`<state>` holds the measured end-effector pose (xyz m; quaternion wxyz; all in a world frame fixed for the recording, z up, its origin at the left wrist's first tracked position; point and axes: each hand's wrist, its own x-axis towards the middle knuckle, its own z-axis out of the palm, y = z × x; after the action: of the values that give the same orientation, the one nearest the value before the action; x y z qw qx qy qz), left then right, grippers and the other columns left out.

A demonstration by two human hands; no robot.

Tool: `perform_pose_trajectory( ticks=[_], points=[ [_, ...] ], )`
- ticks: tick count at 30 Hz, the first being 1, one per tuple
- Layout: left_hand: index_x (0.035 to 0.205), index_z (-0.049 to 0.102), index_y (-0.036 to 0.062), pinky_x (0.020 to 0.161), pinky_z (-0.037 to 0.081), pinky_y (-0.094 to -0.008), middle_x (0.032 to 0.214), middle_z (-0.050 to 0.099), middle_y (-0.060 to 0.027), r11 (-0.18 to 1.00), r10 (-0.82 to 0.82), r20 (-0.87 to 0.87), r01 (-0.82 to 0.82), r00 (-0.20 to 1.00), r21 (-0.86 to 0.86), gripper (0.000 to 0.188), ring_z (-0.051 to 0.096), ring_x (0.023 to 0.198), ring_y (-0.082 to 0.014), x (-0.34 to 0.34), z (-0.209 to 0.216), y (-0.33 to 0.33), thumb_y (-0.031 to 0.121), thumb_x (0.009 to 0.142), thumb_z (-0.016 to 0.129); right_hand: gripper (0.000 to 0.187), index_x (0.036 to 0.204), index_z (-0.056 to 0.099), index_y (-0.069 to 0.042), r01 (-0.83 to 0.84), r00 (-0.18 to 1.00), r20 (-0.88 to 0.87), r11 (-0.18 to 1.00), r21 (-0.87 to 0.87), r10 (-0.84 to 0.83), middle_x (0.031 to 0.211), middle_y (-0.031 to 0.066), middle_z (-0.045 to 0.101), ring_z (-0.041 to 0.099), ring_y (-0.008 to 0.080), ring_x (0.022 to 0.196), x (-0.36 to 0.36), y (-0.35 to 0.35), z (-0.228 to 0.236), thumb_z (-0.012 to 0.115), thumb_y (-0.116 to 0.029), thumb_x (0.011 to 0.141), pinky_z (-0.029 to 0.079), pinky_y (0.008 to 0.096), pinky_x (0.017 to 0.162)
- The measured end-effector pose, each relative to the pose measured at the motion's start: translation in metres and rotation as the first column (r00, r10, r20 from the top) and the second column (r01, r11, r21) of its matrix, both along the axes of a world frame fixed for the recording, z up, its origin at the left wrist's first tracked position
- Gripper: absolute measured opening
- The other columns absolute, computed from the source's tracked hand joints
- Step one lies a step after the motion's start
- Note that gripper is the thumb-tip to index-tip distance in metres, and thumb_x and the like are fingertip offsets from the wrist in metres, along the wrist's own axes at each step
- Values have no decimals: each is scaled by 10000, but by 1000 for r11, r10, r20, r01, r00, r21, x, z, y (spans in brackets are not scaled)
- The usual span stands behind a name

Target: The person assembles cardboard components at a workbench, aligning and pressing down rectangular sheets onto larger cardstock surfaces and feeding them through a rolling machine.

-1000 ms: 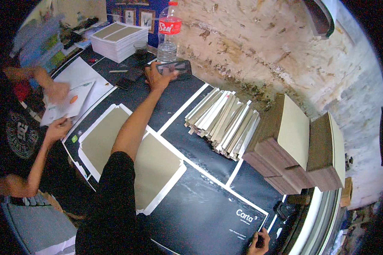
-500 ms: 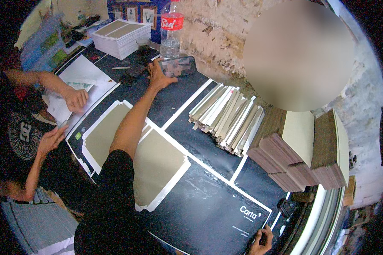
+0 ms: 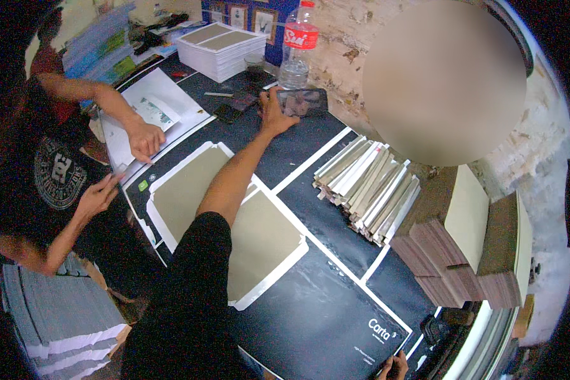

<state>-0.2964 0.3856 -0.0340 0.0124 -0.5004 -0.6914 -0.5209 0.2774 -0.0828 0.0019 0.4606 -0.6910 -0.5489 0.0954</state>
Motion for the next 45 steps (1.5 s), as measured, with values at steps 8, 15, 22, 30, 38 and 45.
perform_pose_trajectory(
  ticks=[8,15,22,30,38,45],
  points=[
    [1407,369,163,1067,411,-513,1270,394,-215,989,-42,-59,50,997,139,1031,434,1232,-418,-16,-7,10,133,525,902,167,1057,683,61,7,999,-35,1000,1,-7,1099,157,685,640,243,973,3,2,-1,713,-46,932,534,347,875],
    [1406,372,143,1079,405,-500,1270,431,-219,986,-37,-81,49,996,157,995,456,1219,-420,-17,-4,9,111,551,879,171,1064,682,57,4,1000,15,1000,14,-4,1122,162,685,648,244,978,-3,5,4,711,-48,933,540,341,861],
    [1385,381,142,1082,406,-501,1293,449,-216,993,-34,-3,34,999,111,964,466,1224,-420,-13,1,8,103,554,869,175,1066,686,57,-8,999,-32,1000,23,8,1157,172,672,647,250,996,7,0,-8,709,-65,942,539,347,875],
    [1396,352,83,1120,377,-481,1313,444,-215,986,-11,-37,17,999,165,976,433,1269,-407,-4,7,1,106,563,860,194,1059,692,61,10,1000,-10,1000,-15,-10,1163,166,667,644,258,1016,2,3,0,723,-89,939,536,359,889],
    [1397,337,15,1103,377,-477,1340,441,-217,971,-12,18,7,1000,241,1163,441,1276,-389,-2,9,1,331,496,1001,217,1073,680,69,-9,1000,-20,1000,5,9,1175,183,658,645,286,1030,-1,4,3,725,-95,938,540,367,895],
    [1401,340,8,1075,403,-481,1319,477,-241,970,35,109,-61,993,237,1167,479,1258,-408,5,3,12,388,516,998,199,1066,677,66,7,1000,-21,1000,-28,-7,1174,185,662,644,278,1033,2,1,4,716,-87,945,533,371,909]
  ],
)
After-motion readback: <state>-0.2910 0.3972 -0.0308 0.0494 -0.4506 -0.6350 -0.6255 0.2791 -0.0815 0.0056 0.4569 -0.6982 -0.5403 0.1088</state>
